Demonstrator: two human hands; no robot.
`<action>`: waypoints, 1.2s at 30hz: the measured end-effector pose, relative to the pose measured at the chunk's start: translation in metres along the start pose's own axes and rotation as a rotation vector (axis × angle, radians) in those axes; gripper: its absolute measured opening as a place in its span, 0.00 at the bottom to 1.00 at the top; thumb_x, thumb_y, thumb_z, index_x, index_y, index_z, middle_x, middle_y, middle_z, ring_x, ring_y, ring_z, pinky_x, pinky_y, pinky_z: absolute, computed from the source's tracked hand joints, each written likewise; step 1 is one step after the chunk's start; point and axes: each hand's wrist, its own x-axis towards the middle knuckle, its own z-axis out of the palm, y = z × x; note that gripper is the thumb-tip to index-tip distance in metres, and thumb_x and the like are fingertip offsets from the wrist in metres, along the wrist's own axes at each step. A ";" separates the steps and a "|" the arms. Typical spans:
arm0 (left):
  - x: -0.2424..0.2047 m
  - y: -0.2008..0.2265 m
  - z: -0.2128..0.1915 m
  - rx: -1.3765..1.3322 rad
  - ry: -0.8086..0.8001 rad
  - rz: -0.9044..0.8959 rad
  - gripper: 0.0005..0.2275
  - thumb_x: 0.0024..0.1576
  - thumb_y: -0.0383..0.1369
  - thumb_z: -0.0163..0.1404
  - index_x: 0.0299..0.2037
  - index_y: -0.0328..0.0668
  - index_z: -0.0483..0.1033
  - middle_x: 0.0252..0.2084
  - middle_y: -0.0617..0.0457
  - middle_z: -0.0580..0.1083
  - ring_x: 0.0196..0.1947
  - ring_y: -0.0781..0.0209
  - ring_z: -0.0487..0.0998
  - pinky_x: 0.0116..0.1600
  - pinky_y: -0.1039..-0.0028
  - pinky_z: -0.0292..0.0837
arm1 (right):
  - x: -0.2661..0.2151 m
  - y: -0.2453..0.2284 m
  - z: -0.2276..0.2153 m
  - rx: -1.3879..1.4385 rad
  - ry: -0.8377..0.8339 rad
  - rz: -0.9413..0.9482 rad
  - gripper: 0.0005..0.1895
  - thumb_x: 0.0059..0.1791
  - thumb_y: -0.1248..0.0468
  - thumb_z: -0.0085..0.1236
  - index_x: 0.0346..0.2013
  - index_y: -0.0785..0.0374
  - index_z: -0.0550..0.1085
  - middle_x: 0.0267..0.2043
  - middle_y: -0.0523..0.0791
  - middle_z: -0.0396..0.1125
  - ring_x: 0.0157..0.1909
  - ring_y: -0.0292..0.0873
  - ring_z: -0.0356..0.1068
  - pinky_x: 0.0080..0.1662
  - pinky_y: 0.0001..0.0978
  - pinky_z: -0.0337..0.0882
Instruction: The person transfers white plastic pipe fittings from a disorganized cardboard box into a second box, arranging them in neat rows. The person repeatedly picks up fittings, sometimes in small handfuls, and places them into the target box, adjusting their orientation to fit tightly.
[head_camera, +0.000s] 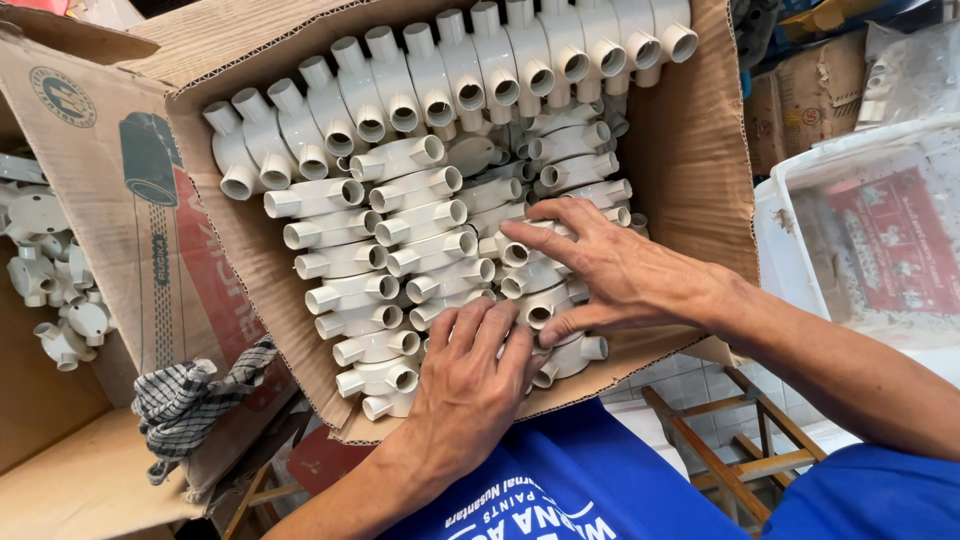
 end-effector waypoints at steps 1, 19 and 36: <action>0.001 0.000 0.002 0.001 -0.002 0.001 0.12 0.68 0.36 0.53 0.47 0.30 0.78 0.52 0.38 0.75 0.51 0.39 0.76 0.52 0.53 0.71 | 0.000 -0.004 -0.003 0.002 0.002 0.000 0.59 0.45 0.30 0.61 0.81 0.49 0.48 0.73 0.62 0.51 0.72 0.63 0.55 0.63 0.63 0.67; 0.010 0.006 0.009 0.195 0.018 0.012 0.10 0.59 0.24 0.54 0.49 0.44 0.78 0.48 0.42 0.73 0.47 0.45 0.75 0.51 0.55 0.69 | -0.001 -0.002 -0.021 0.247 -0.042 0.151 0.30 0.59 0.50 0.40 0.77 0.50 0.58 0.73 0.50 0.57 0.68 0.52 0.66 0.65 0.48 0.66; 0.011 -0.016 0.011 -0.141 -0.040 0.015 0.05 0.64 0.24 0.55 0.48 0.38 0.77 0.47 0.47 0.77 0.42 0.52 0.79 0.52 0.61 0.69 | -0.001 0.005 -0.022 0.176 -0.101 0.217 0.30 0.59 0.52 0.42 0.77 0.49 0.55 0.56 0.52 0.60 0.38 0.66 0.73 0.45 0.60 0.71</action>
